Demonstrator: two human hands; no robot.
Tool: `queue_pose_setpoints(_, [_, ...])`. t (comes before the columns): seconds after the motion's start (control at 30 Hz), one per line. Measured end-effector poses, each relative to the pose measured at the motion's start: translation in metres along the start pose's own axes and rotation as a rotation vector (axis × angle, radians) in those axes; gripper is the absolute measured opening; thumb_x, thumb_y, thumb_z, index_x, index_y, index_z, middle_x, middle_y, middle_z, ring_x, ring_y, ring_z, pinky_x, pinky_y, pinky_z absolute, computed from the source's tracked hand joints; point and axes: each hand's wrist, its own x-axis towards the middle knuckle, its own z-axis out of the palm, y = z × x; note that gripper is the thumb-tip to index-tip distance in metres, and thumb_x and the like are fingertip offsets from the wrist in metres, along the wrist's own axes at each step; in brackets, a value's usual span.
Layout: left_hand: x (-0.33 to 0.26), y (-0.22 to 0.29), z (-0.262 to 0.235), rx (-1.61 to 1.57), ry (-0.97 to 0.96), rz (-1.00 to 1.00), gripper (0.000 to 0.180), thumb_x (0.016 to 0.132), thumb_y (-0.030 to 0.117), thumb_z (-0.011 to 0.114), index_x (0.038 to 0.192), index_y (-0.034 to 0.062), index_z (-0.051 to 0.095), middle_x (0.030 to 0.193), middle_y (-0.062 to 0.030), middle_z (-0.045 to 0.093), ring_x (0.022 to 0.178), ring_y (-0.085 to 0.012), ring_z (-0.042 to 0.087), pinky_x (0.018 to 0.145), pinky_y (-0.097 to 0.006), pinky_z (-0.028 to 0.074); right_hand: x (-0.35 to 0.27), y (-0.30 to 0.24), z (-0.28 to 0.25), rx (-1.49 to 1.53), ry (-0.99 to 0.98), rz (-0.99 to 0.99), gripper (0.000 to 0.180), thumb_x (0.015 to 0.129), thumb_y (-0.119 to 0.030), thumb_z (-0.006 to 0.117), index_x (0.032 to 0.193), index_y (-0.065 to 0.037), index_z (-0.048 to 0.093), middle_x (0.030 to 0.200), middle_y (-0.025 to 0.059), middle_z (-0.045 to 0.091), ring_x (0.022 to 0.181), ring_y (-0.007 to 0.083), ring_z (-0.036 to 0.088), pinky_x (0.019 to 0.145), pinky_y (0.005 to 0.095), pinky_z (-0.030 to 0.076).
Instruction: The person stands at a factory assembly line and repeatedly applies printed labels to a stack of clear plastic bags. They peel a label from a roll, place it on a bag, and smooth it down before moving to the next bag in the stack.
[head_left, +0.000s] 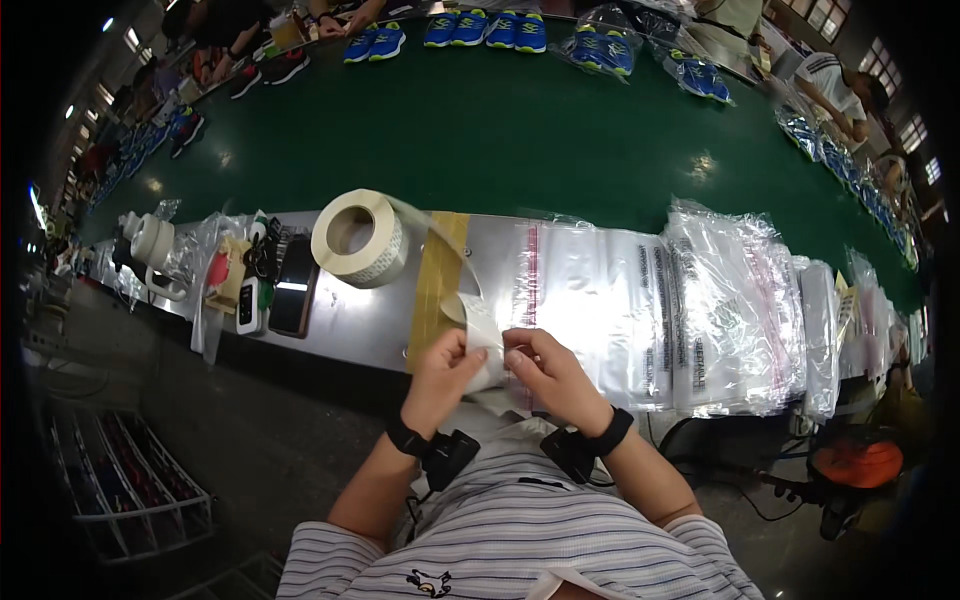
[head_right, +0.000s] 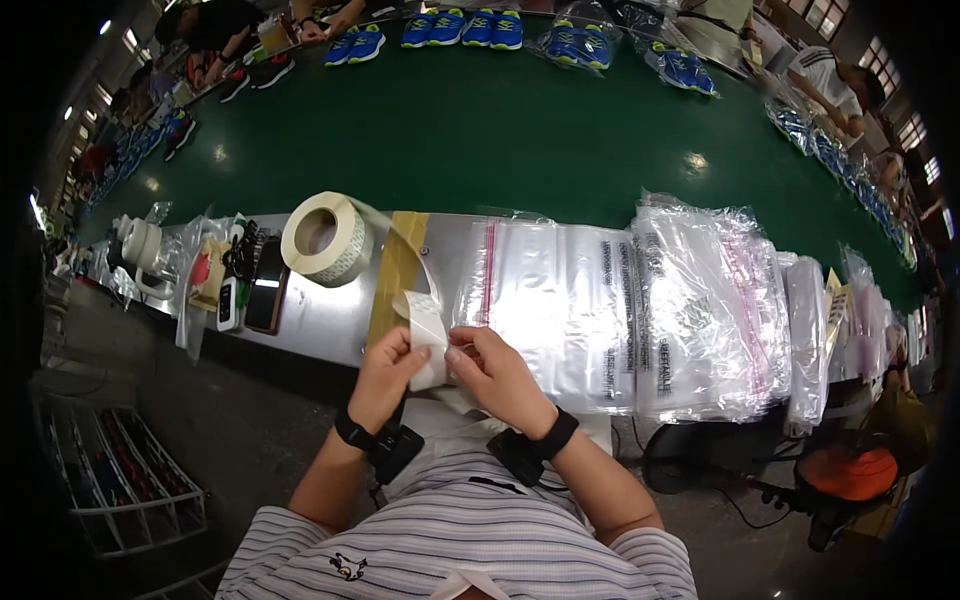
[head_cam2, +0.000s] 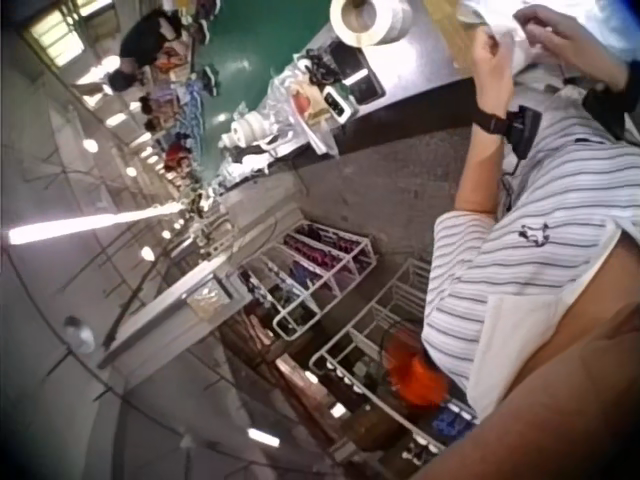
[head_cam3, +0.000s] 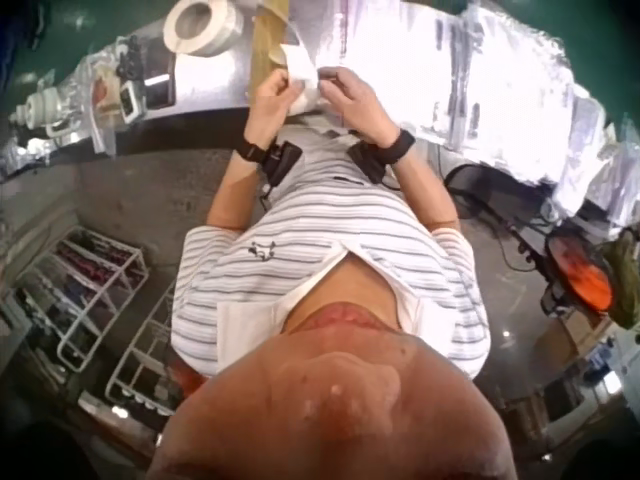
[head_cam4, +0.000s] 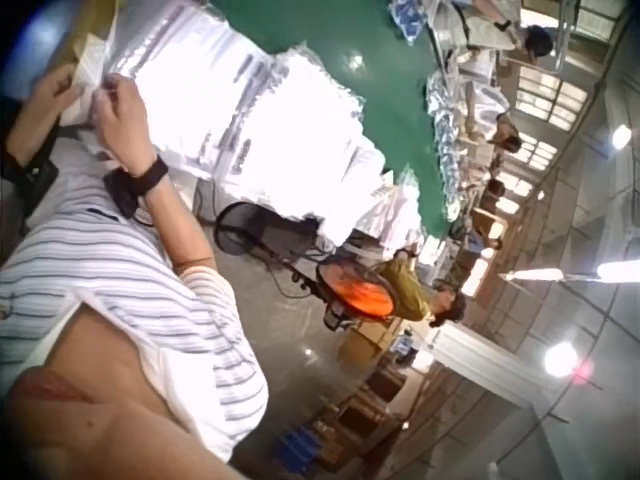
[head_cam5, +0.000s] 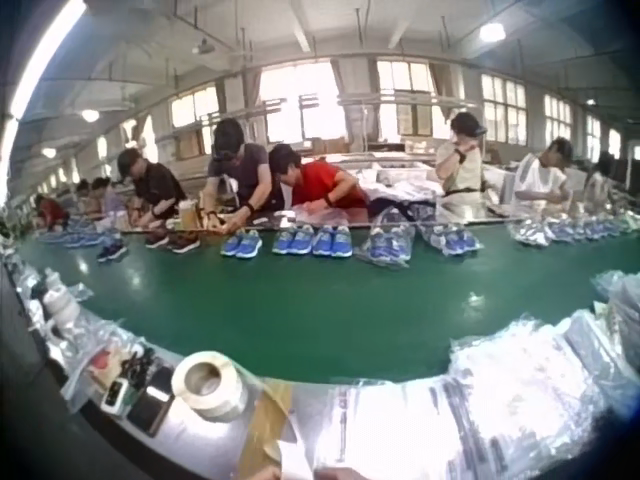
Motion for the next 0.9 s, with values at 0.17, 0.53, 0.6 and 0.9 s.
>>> queue_pose_setpoints(0.17, [-0.016, -0.010, 0.003, 0.474, 0.059, 0.119, 0.015, 0.084, 0.009, 0.066, 0.094, -0.0021, 0.062, 0.076, -0.0046, 0.063, 0.067, -0.0078, 0.057, 0.058, -0.026, 0.045, 0.023, -0.005, 0.000, 0.339, -0.067, 0.184, 0.020, 0.092, -0.017, 0.058, 0.102, 0.001, 0.056, 0.085, 0.0023, 0.059, 0.073, 0.0074, 0.054, 0.065, 0.0233, 0.046])
queue_pose_setpoints(0.53, [-0.024, 0.006, -0.004, 0.797, 0.053, 0.267, 0.018, 0.077, 0.010, 0.073, 0.087, 0.0006, 0.061, 0.072, -0.0068, 0.059, 0.057, -0.0150, 0.055, 0.053, -0.027, 0.044, 0.027, 0.008, 0.004, 0.761, -0.209, 0.424, 0.017, 0.085, -0.010, 0.066, 0.093, 0.002, 0.058, 0.073, 0.0010, 0.056, 0.058, 0.0058, 0.048, 0.050, 0.0202, 0.039])
queue_pose_setpoints(0.6, [-0.032, 0.015, -0.005, 0.843, 0.145, 0.302, 0.020, 0.075, 0.011, 0.074, 0.089, 0.0022, 0.062, 0.075, -0.0068, 0.059, 0.058, -0.0156, 0.056, 0.054, -0.028, 0.045, 0.026, 0.003, 0.006, 0.733, -0.174, 0.410, 0.013, 0.085, -0.009, 0.066, 0.087, 0.002, 0.060, 0.073, 0.0008, 0.057, 0.059, 0.0061, 0.049, 0.051, 0.0211, 0.041])
queue_pose_setpoints(0.9, [-0.018, 0.029, 0.000, 0.622, 0.162, 0.295, 0.023, 0.084, 0.008, 0.068, 0.103, -0.0036, 0.060, 0.089, -0.0072, 0.064, 0.072, -0.0120, 0.060, 0.067, -0.024, 0.048, 0.031, 0.002, 0.029, 0.106, 0.055, -0.221, 0.012, 0.080, -0.012, 0.069, 0.083, -0.001, 0.065, 0.072, 0.0072, 0.060, 0.066, 0.0156, 0.061, 0.061, 0.0279, 0.047])
